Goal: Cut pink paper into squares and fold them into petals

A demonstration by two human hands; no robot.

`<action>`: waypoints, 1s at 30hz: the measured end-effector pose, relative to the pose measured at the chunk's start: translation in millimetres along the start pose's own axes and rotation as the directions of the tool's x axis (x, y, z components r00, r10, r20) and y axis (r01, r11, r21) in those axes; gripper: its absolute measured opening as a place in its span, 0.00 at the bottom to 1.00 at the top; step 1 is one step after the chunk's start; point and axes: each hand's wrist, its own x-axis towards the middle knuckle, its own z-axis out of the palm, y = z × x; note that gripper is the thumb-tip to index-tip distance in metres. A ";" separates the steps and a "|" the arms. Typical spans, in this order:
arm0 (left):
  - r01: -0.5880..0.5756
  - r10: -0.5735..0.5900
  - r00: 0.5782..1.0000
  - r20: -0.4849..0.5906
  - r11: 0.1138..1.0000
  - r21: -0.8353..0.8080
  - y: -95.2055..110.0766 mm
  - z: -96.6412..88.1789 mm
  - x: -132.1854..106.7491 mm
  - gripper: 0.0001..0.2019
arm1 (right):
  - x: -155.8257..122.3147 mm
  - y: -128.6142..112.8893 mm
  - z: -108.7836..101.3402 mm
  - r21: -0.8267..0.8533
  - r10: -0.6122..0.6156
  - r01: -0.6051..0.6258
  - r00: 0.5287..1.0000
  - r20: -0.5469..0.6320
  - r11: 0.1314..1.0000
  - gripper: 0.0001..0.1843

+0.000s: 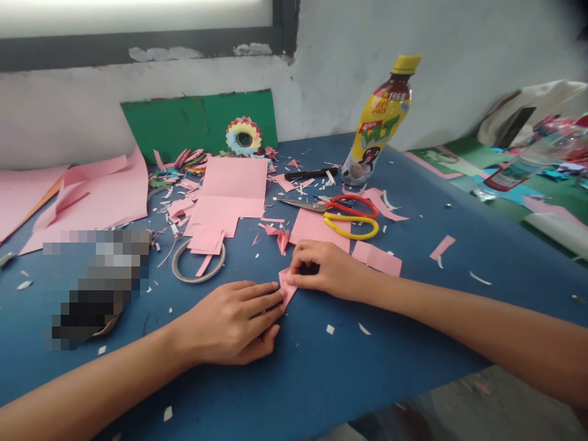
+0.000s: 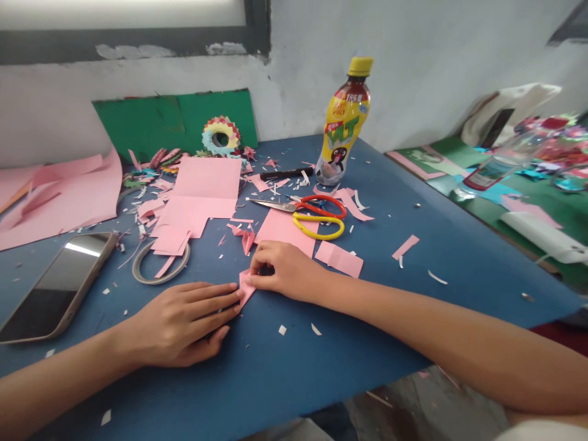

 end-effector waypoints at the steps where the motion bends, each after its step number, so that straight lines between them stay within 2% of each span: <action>1: 0.006 -0.006 1.000 -0.004 1.000 -0.013 -0.3 0.1 -0.3 0.12 | 0.1 0.0 0.0 0.002 0.003 -0.003 1.000 0.001 1.000 0.07; 4: 0.062 -0.061 0.998 0.014 0.994 -0.089 -1.9 0.4 -1.5 0.12 | 0.0 -0.5 -0.2 0.006 0.003 -0.004 1.000 0.003 1.000 0.06; 8: 0.188 -0.161 0.975 0.151 0.964 -0.189 -4.1 0.3 -1.7 0.13 | -0.4 -1.0 -0.7 0.004 -0.009 0.009 1.000 -0.002 1.000 0.06; 11: 0.232 -0.185 0.954 0.235 0.955 -0.188 -4.1 -0.2 -0.6 0.17 | -0.1 -0.5 -0.4 0.008 -0.008 0.009 1.000 -0.007 1.000 0.07; 22: 0.164 -0.142 0.950 0.279 0.985 -0.057 -0.6 -0.2 2.2 0.18 | -2.6 -2.0 -1.7 -0.030 -0.038 0.038 0.999 -0.006 0.999 0.04; 30: 0.099 -0.098 0.951 0.293 0.995 0.011 -0.6 -3.2 3.8 0.17 | -0.2 2.8 -7.6 -0.005 0.003 -0.002 0.995 0.099 1.000 0.08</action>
